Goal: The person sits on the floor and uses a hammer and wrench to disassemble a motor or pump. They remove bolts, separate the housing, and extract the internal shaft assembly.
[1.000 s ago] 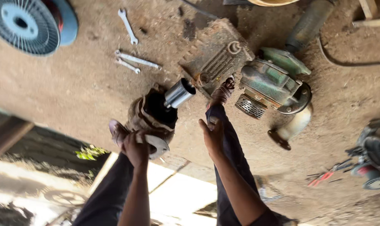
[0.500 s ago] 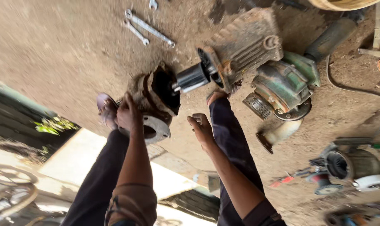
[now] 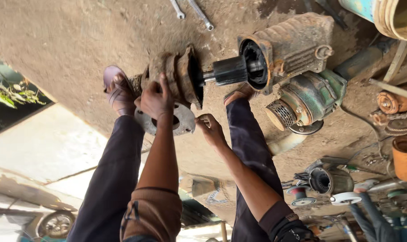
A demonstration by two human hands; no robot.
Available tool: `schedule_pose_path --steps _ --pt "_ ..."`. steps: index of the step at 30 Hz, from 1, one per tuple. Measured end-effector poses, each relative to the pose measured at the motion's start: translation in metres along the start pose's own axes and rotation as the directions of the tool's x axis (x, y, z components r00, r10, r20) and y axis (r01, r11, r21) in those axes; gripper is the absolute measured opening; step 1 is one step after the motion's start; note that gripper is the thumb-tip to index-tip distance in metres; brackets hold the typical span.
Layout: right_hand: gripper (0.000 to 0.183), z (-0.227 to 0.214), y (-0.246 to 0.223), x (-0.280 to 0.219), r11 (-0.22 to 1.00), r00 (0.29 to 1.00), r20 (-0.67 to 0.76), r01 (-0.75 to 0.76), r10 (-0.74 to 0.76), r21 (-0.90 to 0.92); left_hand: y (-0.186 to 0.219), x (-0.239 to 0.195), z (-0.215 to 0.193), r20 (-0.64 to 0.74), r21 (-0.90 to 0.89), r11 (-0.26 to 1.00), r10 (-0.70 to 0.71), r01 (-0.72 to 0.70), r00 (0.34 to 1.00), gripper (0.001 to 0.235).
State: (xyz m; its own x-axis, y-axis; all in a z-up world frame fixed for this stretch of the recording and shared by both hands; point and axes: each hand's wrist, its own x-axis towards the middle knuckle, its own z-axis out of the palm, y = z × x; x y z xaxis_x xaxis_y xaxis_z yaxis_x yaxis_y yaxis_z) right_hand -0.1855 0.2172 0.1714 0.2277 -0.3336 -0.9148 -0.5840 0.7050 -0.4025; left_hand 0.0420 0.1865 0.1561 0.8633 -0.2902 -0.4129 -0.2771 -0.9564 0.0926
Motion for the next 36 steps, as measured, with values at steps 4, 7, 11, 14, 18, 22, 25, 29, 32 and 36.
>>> schedule_pose_path --steps 4,7,11,14,18,22,25,29,32,36 --pt "0.045 0.014 -0.007 0.002 0.986 0.982 0.089 -0.167 0.166 0.012 0.0 0.008 0.005 0.007 -0.008 1.0 -0.004 0.004 1.0 0.072" --pt "0.046 0.014 -0.004 -0.009 0.99 0.989 0.08 -0.129 0.124 0.061 -0.009 -0.002 0.007 -0.031 -0.005 0.991 0.134 -0.134 0.99 0.065" --pt "0.044 0.009 -0.001 0.006 0.993 0.992 -0.065 0.101 -0.105 -0.067 -0.026 -0.002 0.001 0.023 0.024 0.904 0.425 -0.426 0.905 0.059" --pt "0.033 -0.014 0.005 0.025 0.977 0.971 -0.224 0.126 -0.085 0.174 -0.034 -0.001 0.003 -0.037 0.053 0.864 0.503 -0.501 0.864 0.059" --pt "0.033 -0.088 -0.011 0.037 0.919 0.778 -0.607 0.106 0.162 0.381 -0.033 -0.012 -0.001 0.012 0.068 0.887 0.456 -0.456 0.89 0.072" --pt "0.046 -0.145 -0.046 0.043 0.631 0.722 -0.473 0.066 0.504 0.773 -0.025 -0.001 -0.001 -0.09 0.061 0.844 0.537 -0.533 0.839 0.064" --pt "0.054 -0.159 -0.057 0.03 0.687 0.821 -0.353 -0.063 0.448 0.724 -0.027 -0.009 -0.006 0.002 0.102 0.864 0.495 -0.492 0.869 0.063" --pt "0.08 -0.172 -0.06 0.055 -0.025 0.879 0.092 -0.092 0.468 0.995 -0.023 -0.005 -0.008 -0.027 0.106 0.858 0.508 -0.503 0.861 0.064" --pt "0.085 -0.183 -0.048 0.077 -0.317 0.904 0.199 -0.075 0.379 0.945 -0.027 -0.009 -0.008 -0.001 0.119 0.853 0.512 -0.509 0.859 0.062" --pt "0.079 -0.185 -0.049 0.113 -0.394 0.867 0.173 0.029 0.468 0.919 -0.028 -0.002 0.001 -0.015 0.096 0.867 0.493 -0.49 0.87 0.059"
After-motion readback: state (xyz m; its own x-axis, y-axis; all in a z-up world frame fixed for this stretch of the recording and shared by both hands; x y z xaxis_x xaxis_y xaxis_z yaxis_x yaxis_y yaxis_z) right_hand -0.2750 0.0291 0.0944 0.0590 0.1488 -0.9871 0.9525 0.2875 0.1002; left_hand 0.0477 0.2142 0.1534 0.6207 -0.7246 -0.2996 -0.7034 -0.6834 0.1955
